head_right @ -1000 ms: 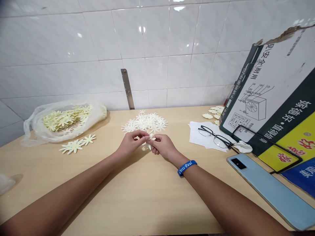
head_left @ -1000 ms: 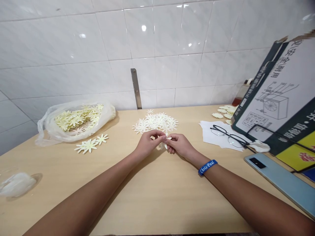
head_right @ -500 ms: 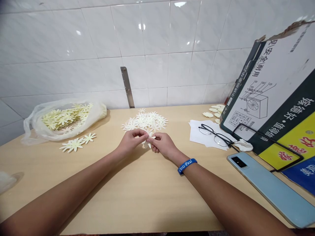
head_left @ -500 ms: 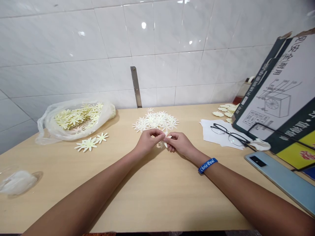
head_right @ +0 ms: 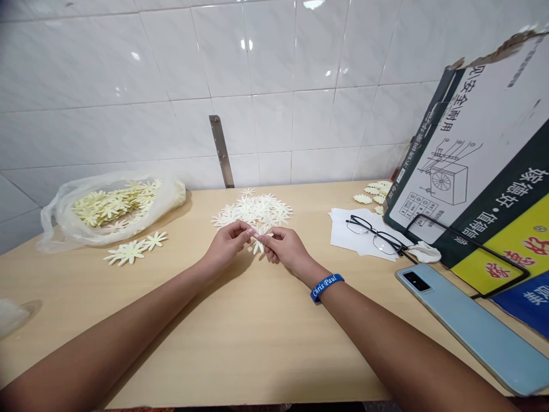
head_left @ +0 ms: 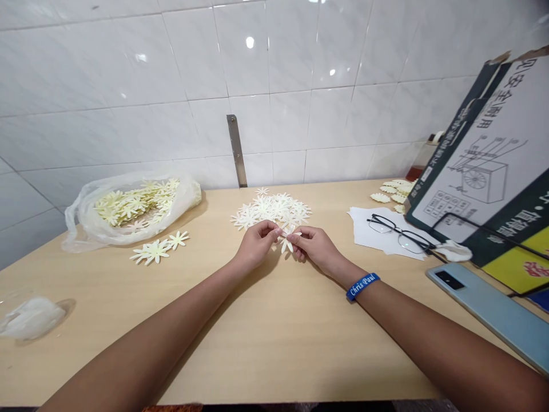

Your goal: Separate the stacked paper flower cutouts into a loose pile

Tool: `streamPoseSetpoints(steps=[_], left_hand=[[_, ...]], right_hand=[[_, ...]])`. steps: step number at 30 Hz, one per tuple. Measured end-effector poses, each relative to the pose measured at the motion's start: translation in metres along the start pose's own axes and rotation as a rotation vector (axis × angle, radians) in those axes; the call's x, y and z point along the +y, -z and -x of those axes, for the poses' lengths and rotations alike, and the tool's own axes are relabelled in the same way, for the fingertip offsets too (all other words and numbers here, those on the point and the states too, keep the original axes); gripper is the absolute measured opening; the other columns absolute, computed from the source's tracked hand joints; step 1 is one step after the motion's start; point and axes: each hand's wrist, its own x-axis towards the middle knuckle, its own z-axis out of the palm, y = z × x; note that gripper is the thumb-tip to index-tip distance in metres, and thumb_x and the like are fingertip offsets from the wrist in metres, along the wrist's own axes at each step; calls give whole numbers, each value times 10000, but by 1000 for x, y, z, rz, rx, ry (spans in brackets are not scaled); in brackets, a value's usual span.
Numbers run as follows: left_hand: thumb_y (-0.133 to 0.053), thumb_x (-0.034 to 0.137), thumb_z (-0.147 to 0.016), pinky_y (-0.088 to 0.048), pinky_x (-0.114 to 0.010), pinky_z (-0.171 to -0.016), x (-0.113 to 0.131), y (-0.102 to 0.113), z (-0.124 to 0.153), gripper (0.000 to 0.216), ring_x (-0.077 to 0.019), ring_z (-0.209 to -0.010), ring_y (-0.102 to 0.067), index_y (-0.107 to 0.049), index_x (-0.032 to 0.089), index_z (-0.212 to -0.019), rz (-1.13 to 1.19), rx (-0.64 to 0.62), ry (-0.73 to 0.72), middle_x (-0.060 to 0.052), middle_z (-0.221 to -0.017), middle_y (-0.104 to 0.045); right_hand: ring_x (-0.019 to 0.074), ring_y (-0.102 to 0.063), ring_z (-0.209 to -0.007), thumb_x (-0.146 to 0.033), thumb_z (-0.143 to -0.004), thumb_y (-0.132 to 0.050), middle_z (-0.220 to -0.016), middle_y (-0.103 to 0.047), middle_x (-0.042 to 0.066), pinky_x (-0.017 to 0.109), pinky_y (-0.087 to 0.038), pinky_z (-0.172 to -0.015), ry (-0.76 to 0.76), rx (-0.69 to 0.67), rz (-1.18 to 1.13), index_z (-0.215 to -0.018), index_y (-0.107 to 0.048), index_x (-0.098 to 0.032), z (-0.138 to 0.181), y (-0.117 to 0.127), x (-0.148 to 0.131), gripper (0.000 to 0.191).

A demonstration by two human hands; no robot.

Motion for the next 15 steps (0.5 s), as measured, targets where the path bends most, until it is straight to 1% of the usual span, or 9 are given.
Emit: streamPoseSetpoints(steps=[3,6,8,11,13,15], left_hand=[[-589,403,-799,-400,-242,-580,-3,0,0,224,-119,-601,-519,-576,183,-757,6,27,-43,6,-654,-598],[-585,387,-803,-389,-233,-558,-9,2,-5,207,-107,-573,-508,-566,184,-763,43,67,-38,3,-662,-610],[-588,368,-795,-377,-226,-530,-14,7,-10,187,-100,-539,-493,-553,186,-768,79,140,1,9,-636,-601],[-587,335,-789,-389,-226,-517,-22,18,-20,155,-112,-548,-532,-543,187,-805,96,318,93,-1,-645,-610],[-594,294,-781,-450,-250,-582,-25,25,-24,169,-148,-668,-614,-561,190,-910,82,394,109,-34,-763,-658],[-609,267,-774,-497,-308,-741,-24,28,-25,259,-196,-914,-644,-582,209,-1024,20,387,33,-82,-1004,-677]], right_hand=[[77,-449,-416,-480,-700,-743,-508,-519,-32,213,-356,-399,16,3,-30,-596,-542,-173,0,1,1,381],[76,-438,-415,-462,-709,-742,-506,-517,-31,214,-345,-399,14,4,-47,-595,-545,-173,-1,2,2,368],[78,-437,-415,-454,-704,-745,-498,-510,-32,215,-345,-402,8,15,-42,-593,-548,-172,-1,3,2,361],[79,-439,-417,-453,-688,-750,-491,-503,-34,215,-347,-404,-2,39,-21,-589,-546,-173,-1,4,2,360],[82,-444,-423,-453,-683,-747,-495,-508,-31,216,-347,-404,-3,53,10,-586,-541,-176,-1,4,1,359],[89,-449,-429,-454,-683,-742,-502,-516,-25,220,-346,-404,6,62,57,-586,-539,-180,-1,3,1,355]])
